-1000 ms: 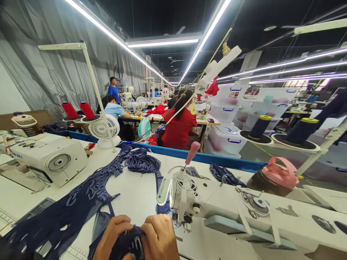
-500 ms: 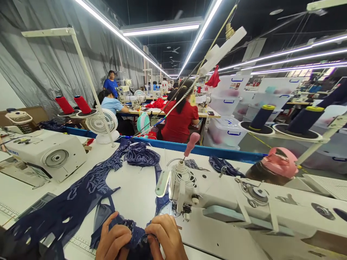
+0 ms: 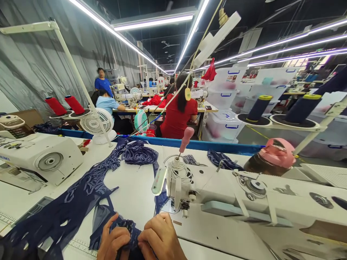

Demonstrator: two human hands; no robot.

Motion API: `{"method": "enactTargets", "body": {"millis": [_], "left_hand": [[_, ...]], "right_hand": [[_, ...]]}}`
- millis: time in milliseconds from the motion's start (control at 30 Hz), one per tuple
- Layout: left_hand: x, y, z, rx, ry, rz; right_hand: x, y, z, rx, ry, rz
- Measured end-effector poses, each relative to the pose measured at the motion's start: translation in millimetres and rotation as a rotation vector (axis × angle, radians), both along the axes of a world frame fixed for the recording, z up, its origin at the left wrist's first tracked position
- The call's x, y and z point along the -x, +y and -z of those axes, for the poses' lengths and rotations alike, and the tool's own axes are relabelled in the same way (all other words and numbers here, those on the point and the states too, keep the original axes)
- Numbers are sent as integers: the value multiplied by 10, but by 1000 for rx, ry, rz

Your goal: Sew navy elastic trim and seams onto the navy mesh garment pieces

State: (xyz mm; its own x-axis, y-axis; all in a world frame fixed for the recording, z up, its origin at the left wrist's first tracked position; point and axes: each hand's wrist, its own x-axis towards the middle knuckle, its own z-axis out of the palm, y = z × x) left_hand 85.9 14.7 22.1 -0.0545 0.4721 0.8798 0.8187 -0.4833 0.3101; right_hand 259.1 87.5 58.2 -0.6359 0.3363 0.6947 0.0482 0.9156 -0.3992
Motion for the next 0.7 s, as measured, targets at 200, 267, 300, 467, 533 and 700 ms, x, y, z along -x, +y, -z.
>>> {"method": "enactTargets", "body": {"millis": [200, 267, 300, 467, 533, 700], "left_hand": [[-18, 25, -35, 26, 112, 32], [-24, 31, -72, 17, 138, 46], [-28, 35, -92, 12, 146, 52], [-46, 85, -132, -4, 162, 70], [-59, 108, -101, -5, 164, 61], [-163, 96, 24, 42, 162, 7]], "right_hand": [[27, -36, -61, -22, 57, 69], [12, -52, -17, 64, 27, 65], [-3, -61, 13, 132, -5, 61], [-129, -101, 171, 409, -104, -2], [-169, -89, 242, 449, -142, -10], [-128, 37, 495, -96, -43, 289]]}}
